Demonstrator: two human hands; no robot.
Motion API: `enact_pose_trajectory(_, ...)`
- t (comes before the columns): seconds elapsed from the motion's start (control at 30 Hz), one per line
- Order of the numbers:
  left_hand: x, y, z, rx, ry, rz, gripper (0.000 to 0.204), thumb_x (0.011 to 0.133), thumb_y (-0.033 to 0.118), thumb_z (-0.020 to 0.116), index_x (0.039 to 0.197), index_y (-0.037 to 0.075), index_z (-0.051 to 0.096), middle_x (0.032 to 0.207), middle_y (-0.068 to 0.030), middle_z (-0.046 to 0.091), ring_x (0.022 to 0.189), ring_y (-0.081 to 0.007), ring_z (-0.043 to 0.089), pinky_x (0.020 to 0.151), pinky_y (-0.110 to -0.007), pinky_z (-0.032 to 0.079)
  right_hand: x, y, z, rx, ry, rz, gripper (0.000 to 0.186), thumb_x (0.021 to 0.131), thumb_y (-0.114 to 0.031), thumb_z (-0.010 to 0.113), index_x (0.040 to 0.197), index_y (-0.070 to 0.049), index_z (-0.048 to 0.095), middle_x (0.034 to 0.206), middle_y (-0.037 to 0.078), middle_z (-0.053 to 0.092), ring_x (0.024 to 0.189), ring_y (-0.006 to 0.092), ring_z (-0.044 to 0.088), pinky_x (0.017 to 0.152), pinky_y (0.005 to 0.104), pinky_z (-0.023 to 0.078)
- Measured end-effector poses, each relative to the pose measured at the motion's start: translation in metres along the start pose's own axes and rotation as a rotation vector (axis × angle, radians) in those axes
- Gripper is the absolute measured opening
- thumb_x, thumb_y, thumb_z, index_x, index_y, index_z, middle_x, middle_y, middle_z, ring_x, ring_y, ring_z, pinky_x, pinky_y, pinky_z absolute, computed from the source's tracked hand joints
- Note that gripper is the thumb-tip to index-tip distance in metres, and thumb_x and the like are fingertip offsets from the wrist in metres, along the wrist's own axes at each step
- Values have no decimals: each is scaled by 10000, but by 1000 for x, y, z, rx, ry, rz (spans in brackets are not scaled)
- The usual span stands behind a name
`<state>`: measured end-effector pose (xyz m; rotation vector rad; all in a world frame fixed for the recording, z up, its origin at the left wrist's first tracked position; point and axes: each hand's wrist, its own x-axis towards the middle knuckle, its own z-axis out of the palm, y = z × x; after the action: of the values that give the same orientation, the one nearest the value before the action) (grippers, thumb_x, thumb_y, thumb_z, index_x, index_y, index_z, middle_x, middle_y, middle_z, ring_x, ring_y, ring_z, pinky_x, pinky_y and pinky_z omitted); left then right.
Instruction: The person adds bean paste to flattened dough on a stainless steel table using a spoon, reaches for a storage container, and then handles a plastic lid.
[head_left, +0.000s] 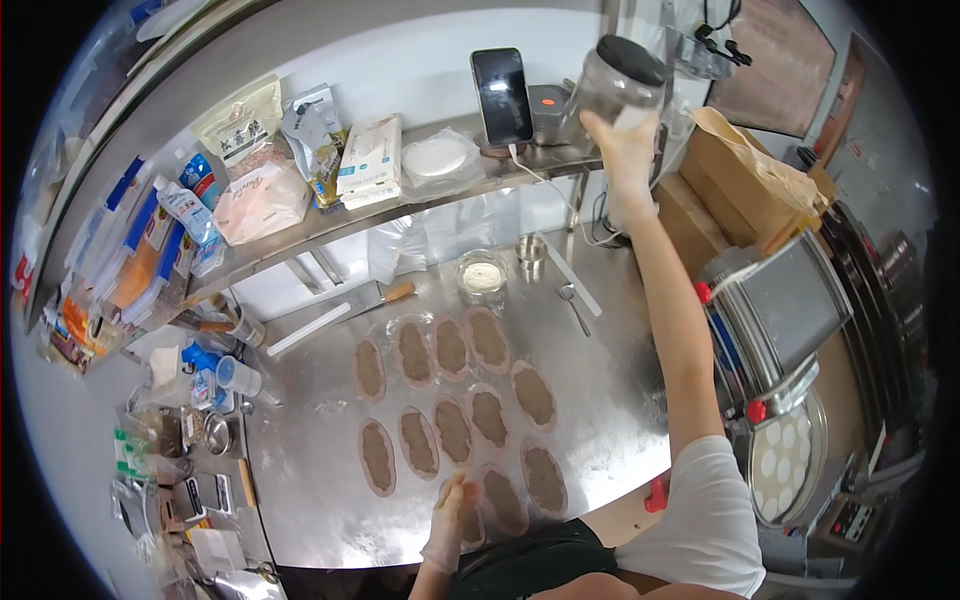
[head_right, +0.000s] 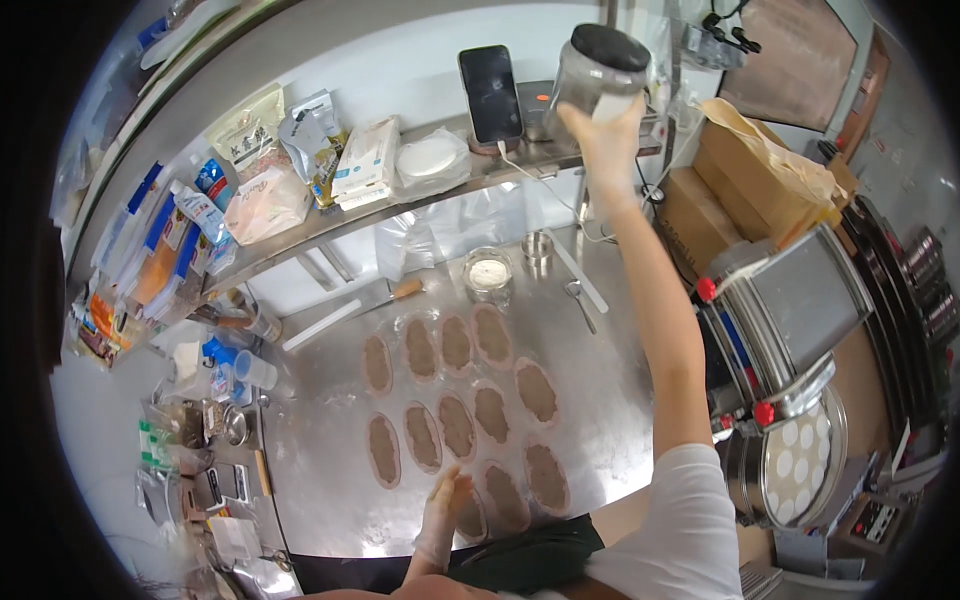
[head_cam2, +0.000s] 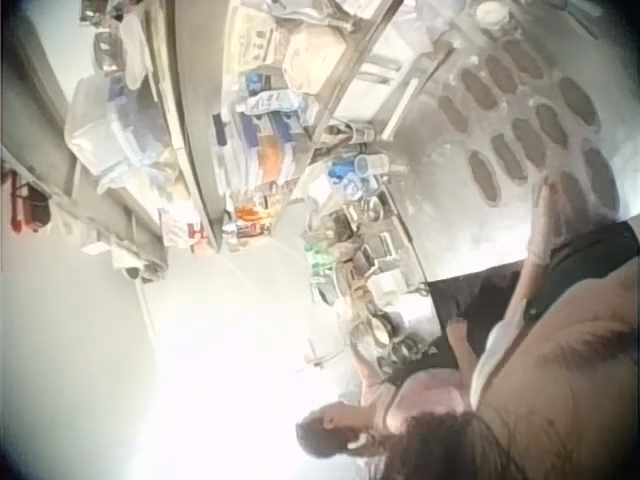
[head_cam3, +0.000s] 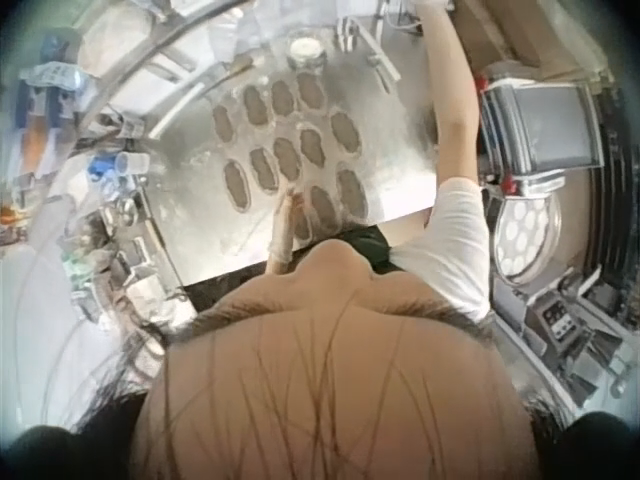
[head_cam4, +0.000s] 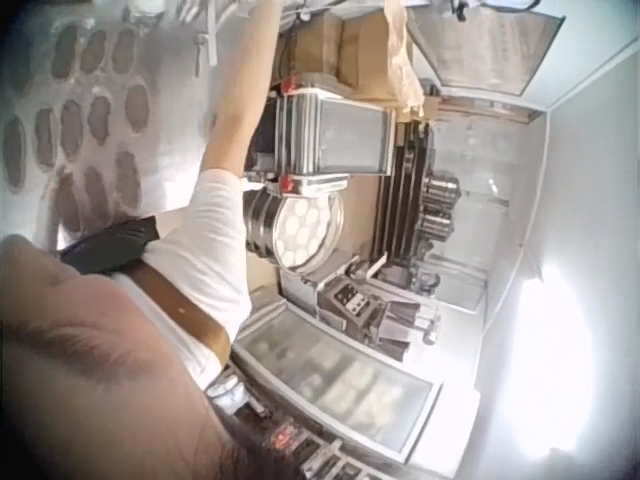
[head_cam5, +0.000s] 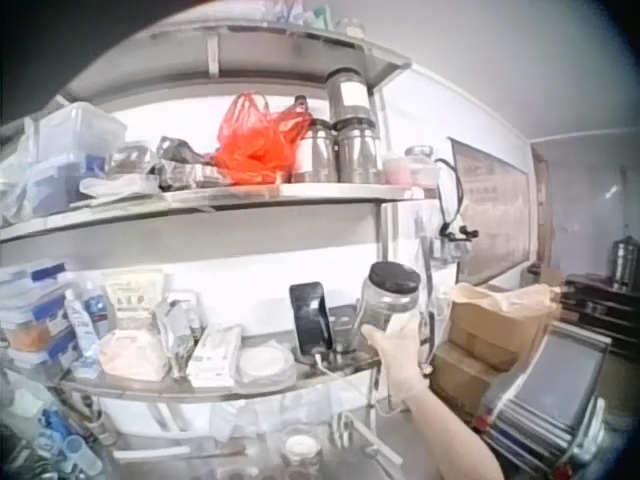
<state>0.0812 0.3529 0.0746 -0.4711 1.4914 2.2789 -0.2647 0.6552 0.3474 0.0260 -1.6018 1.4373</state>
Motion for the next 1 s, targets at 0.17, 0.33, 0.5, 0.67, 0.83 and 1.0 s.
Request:
enact_pose_trajectory(0.17, -35, -43, -18, -55, 334, 26, 482, 963, 340, 511, 1326, 28, 447, 1111, -103, 592, 1033, -218, 580, 903, -363, 462, 69, 70, 48, 0, -54, -67, 716, 597, -137, 838, 1179, 19, 450, 1059, 155, 591, 961, 263, 584, 854, 357, 473)
enact_pose_trajectory(0.33, -42, -61, -10, -105, 478, 4, 492, 957, 353, 520, 1317, 26, 449, 1115, -113, 590, 1001, -220, 587, 883, -352, 470, 89, 117, 66, -528, -15, -199, 554, 682, -178, 788, 1106, 45, 510, 1025, 236, 606, 940, 387, 589, 860, 412, 464)
enact_pose_trajectory(0.5, -47, -49, 10, -53, 471, 32, 455, 960, 341, 525, 1311, 52, 493, 1142, -91, 586, 1017, -183, 572, 894, -318, 459, 70, 111, 57, -463, -36, -339, 351, 799, -115, 669, 1112, 19, 584, 1124, 193, 608, 1039, 341, 579, 928, 374, 442)
enact_pose_trajectory(0.67, -60, -64, -9, -62, 483, 22, 415, 970, 280, 506, 1327, 71, 489, 1152, -57, 591, 998, -162, 560, 867, -301, 449, -46, 68, 7, 81, -288, -10, 399, 931, -56, 507, 1321, 23, 474, 1339, 115, 516, 1208, 185, 499, 1040, 305, 355)
enact_pose_trajectory(0.83, -60, -86, -35, -136, 523, 22, 342, 966, 244, 515, 1266, 84, 554, 1061, -28, 621, 932, -119, 573, 833, -261, 448, -199, 59, -99, -133, -840, 322, 375, 918, -48, 553, 1289, -2, 526, 1206, 78, 602, 1091, 151, 553, 983, 298, 399)
enact_pose_trajectory(1.0, -78, -107, -61, -203, 656, -27, 309, 955, 264, 536, 1212, 100, 584, 1013, -14, 628, 875, -105, 579, 792, -242, 450, -371, 81, -177, -32, -978, 901, 441, 922, -78, 570, 1346, -37, 454, 1061, 51, 626, 948, 104, 580, 844, 238, 453)
